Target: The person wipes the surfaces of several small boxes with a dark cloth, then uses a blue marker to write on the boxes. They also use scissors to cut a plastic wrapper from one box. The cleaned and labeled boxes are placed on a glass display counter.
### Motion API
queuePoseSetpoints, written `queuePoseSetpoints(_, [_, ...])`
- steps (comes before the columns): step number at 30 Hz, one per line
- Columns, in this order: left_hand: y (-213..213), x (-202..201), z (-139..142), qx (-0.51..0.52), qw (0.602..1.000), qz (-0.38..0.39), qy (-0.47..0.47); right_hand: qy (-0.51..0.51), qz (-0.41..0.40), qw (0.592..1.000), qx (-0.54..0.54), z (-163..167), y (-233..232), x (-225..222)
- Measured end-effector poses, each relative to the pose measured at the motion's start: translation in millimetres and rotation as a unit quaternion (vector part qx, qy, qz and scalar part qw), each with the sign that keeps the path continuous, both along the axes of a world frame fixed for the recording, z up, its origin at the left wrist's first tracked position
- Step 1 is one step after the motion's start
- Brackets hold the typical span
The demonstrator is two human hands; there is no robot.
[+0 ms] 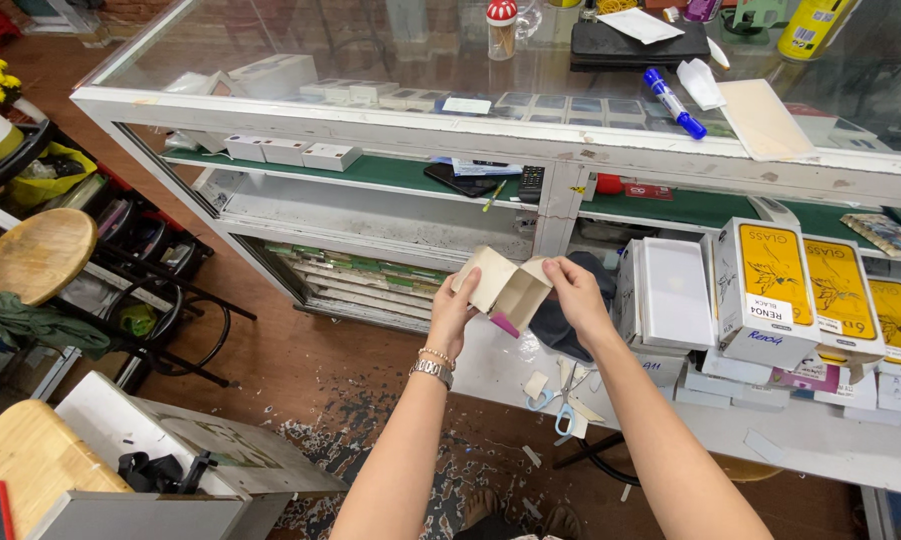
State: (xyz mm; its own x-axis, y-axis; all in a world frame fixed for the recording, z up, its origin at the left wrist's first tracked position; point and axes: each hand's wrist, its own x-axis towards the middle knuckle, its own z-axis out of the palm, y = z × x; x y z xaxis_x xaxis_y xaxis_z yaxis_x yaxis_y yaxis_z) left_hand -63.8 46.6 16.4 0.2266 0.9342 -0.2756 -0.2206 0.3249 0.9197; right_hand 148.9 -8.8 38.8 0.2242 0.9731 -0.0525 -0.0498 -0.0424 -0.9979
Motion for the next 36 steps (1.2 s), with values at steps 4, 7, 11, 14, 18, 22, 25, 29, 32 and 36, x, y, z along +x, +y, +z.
queuePoseSetpoints(4, [-8, -13, 8, 0.206, 0.951, -0.186, 0.134, 0.014, -0.02, 0.993, -0.116, -9, 0, 15])
queuePoseSetpoints(7, [-17, -14, 11, 0.29, 0.859, -0.29, 0.305, 0.047, 0.005, 0.985, -0.168, -18, -3, 20])
queuePoseSetpoints(11, [-22, -3, 9, 0.293, 0.868, -0.326, 0.232, 0.111, 0.03, 0.982, -0.151, -36, -3, 20])
queuePoseSetpoints(14, [-21, 5, -1, 0.269, 0.866, -0.278, 0.317, 0.13, -0.024, 0.985, -0.108, -56, -16, 22])
queuePoseSetpoints(18, [-18, 4, -24, 0.106, 0.967, -0.174, 0.154, -0.285, -0.011, 0.927, -0.245, -86, -67, 19])
queuePoseSetpoints(22, [-23, 4, -43, 0.009, 0.99, -0.118, 0.076, -0.486, 0.176, 0.808, -0.283, -104, -121, -8])
queuePoseSetpoints(25, [-33, 2, -50, -0.024, 0.991, -0.128, 0.039, -0.574, 0.144, 0.761, -0.265, -113, -144, -30])
queuePoseSetpoints(29, [-39, -11, -50, -0.027, 0.98, -0.197, -0.013, -0.648, 0.128, 0.718, -0.219, -131, -147, -43])
queuePoseSetpoints(32, [-43, -21, -51, -0.055, 0.969, -0.239, -0.012, -0.667, 0.095, 0.713, -0.196, -137, -148, -45])
queuePoseSetpoints(36, [-54, -34, -55, -0.108, 0.96, -0.257, -0.013, -0.572, 0.09, 0.772, -0.264, -125, -145, -34])
